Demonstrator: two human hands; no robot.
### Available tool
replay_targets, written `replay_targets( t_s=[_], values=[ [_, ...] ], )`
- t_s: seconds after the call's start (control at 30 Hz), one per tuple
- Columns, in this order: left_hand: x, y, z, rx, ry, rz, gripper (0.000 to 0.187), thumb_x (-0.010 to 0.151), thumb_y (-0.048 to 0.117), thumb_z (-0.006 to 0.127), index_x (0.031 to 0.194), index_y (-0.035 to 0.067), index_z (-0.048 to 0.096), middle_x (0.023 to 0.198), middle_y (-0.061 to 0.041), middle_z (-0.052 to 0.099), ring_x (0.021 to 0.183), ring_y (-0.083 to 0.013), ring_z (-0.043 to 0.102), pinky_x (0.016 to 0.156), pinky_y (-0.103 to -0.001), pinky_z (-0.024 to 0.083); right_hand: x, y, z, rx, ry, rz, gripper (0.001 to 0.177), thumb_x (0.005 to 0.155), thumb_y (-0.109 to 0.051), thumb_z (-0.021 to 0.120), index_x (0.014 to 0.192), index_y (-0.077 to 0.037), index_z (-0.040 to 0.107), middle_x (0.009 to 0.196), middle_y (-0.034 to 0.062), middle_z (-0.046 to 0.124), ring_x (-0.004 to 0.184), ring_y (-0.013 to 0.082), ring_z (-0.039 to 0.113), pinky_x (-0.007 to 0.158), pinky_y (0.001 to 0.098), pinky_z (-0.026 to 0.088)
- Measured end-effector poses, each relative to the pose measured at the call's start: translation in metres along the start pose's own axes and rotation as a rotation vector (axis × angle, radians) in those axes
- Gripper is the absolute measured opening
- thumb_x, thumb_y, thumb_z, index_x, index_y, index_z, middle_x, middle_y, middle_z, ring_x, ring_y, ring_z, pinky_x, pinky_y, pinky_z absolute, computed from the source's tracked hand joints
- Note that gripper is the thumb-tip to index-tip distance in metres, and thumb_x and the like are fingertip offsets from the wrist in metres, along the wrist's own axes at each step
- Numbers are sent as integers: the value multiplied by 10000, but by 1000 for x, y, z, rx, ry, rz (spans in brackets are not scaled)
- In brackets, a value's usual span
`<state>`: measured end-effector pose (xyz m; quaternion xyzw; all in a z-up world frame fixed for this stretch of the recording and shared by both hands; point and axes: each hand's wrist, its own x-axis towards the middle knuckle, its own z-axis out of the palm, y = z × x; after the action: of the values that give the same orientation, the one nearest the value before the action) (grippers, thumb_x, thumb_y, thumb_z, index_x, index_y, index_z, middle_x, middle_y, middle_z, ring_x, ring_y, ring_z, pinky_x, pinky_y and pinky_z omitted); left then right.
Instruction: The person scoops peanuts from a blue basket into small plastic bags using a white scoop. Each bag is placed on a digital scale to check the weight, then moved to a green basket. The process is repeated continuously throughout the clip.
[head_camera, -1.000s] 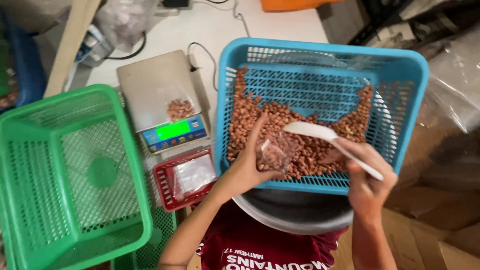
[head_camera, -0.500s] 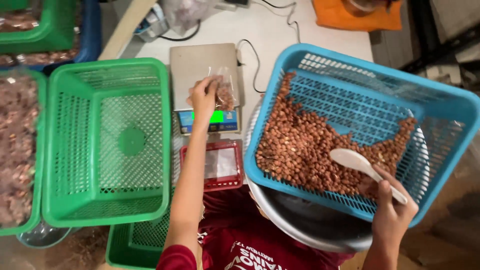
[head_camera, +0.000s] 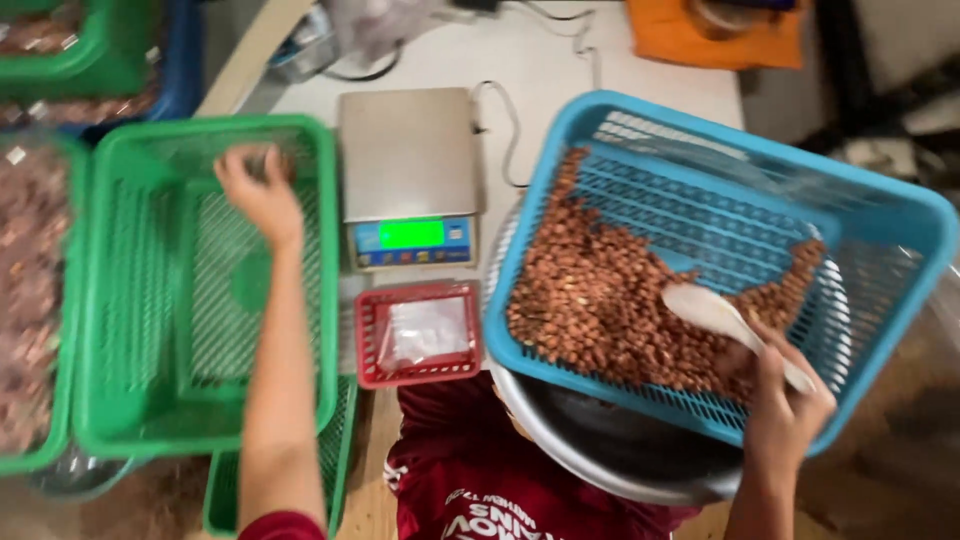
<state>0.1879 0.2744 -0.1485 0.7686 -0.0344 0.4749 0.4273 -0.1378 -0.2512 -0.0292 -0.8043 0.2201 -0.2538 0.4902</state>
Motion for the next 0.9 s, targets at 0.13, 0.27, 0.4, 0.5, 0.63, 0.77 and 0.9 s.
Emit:
replay_targets(
  t_s=[0.13,0.27,0.4,0.5,0.63,0.77,0.9],
  values=[
    [-64,-93,-2,-15,-383,-311,345,1044,364,677,1098,48,549,1046,-142,557,979,-285,535,898,-416,430,51,1,13,-169,-115,-183,263,1122,-165,588,1282,-16,734,1211,115,735,1113,184,646,962,322,465],
    [-57,-56,-32,-116,-495,-347,410,1135,294,670,1330,15,443,1265,-229,490,1249,-389,472,1118,-494,329,88,6,52,-233,-106,-309,238,1070,-147,703,1290,-189,786,1140,125,749,1199,441,641,1052,521,488],
    [-17,118,-49,14,-587,-58,362,1085,204,633,1313,-36,484,1277,-211,512,1223,-369,461,1086,-471,316,88,17,62,75,-548,-96,200,1041,-154,578,1092,-53,743,1149,93,753,1149,248,695,1001,395,526],
    [-53,188,-62,168,-914,-191,196,962,85,714,1132,9,653,1122,-173,664,1069,-347,588,977,-455,422,74,20,46,44,-669,-112,235,1037,-200,566,1108,-58,739,1215,89,745,1152,233,667,978,366,491],
    [-157,179,-61,609,-1694,-242,142,821,-127,584,785,-39,690,680,-148,671,595,-274,714,618,-361,649,54,1,7,-39,-553,-301,260,1040,-37,567,1257,-44,709,1222,149,723,1118,289,729,961,385,589],
    [-179,168,-64,416,-1394,37,365,841,-43,672,1204,-54,637,1328,-216,639,740,-422,753,573,-511,664,14,5,-38,-325,-218,-64,289,1091,-197,574,1270,-22,719,1157,107,753,1069,200,697,946,320,491],
    [-173,174,-62,425,-1402,64,302,863,-130,678,1159,-92,631,1281,-293,632,690,-390,782,475,-378,743,-13,16,-26,-509,-103,39,320,1155,-265,473,1069,-91,728,710,38,668,662,167,610,663,354,432]
  ],
)
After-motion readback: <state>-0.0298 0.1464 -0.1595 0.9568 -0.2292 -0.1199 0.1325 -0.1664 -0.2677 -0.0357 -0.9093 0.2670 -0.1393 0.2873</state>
